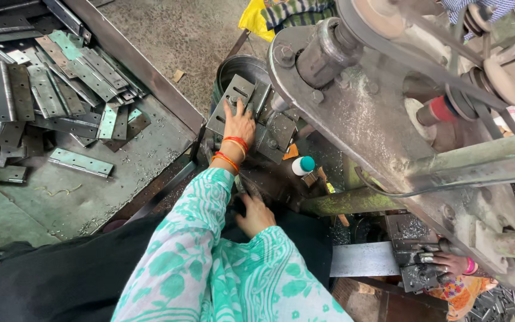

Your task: The person repeatedly picks up metal hinge pieces from a bin, places them into a press machine, and operates the lever to process them. The person then removes the processed pieces and places them into a bucket.

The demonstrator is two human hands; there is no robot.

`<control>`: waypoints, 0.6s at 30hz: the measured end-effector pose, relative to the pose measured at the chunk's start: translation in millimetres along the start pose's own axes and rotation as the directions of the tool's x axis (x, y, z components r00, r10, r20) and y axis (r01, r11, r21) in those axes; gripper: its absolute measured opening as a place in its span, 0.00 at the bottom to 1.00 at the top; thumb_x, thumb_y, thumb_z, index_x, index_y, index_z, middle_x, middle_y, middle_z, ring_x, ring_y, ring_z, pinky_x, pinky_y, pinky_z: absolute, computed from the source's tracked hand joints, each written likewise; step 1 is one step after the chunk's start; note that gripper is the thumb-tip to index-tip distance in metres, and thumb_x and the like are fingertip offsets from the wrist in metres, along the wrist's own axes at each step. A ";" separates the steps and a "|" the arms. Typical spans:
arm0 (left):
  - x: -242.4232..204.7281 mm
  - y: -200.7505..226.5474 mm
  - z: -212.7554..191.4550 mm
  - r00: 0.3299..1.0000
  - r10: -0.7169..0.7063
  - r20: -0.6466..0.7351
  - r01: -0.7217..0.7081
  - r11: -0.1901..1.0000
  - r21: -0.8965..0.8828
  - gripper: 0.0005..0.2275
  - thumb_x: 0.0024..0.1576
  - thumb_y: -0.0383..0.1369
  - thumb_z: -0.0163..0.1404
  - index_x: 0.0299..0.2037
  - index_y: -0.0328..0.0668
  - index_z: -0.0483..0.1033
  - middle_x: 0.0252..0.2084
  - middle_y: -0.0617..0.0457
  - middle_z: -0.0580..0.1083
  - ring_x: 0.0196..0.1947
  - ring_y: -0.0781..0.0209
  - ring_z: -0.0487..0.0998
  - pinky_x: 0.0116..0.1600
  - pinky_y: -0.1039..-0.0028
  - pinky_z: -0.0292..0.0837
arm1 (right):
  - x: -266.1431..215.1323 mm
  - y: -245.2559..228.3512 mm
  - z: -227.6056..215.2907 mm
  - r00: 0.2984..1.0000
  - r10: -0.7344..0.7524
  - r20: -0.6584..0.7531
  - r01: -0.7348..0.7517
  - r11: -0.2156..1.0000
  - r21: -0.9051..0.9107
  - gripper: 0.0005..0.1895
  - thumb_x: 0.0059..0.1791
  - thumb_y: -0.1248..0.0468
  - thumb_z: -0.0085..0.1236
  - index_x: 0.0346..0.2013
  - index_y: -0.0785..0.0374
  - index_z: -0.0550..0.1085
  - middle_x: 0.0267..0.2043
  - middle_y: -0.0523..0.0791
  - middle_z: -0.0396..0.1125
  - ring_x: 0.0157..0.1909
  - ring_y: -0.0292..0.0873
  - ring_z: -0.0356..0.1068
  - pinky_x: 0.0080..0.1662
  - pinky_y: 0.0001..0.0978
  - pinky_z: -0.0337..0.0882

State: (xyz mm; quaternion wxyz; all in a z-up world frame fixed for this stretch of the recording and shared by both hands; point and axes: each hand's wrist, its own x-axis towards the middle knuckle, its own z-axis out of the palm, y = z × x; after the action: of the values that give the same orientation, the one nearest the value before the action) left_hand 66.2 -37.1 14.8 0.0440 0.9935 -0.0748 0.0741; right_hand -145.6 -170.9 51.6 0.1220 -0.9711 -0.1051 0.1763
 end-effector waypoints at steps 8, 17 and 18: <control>4.2 -5.5 18.5 0.994 -0.011 -0.107 -0.002 0.993 -0.119 0.17 0.63 0.36 0.40 0.54 0.48 0.80 0.62 0.55 0.71 0.75 0.40 0.51 0.69 0.25 0.37 | -24.5 -5.0 69.5 0.988 0.082 -0.131 -0.072 0.994 0.080 0.27 0.42 0.58 0.64 0.56 0.43 0.71 0.64 0.52 0.61 0.49 0.61 0.73 0.49 0.54 0.73; 7.8 -7.2 8.6 0.999 -0.012 -0.040 0.007 0.995 -0.101 0.17 0.64 0.37 0.38 0.51 0.47 0.81 0.64 0.53 0.71 0.75 0.42 0.51 0.69 0.27 0.36 | -22.0 7.4 71.8 0.997 0.019 -0.078 -0.004 0.983 0.186 0.28 0.43 0.59 0.64 0.58 0.48 0.69 0.62 0.52 0.62 0.51 0.60 0.72 0.51 0.51 0.73; 8.2 -9.2 5.5 0.999 -0.010 -0.034 0.007 0.996 -0.089 0.16 0.64 0.37 0.39 0.51 0.47 0.81 0.63 0.53 0.71 0.75 0.42 0.52 0.70 0.28 0.37 | -18.1 6.0 59.4 0.997 -0.010 -0.075 0.023 0.985 0.169 0.29 0.43 0.58 0.64 0.58 0.49 0.69 0.61 0.52 0.63 0.53 0.61 0.71 0.52 0.51 0.72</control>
State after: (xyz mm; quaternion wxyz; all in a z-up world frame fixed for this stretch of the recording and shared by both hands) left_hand 76.4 -29.7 9.9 0.0896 0.9894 -0.0732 0.0876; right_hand -183.1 -169.2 1.8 0.2094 -0.9621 -0.0931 0.1476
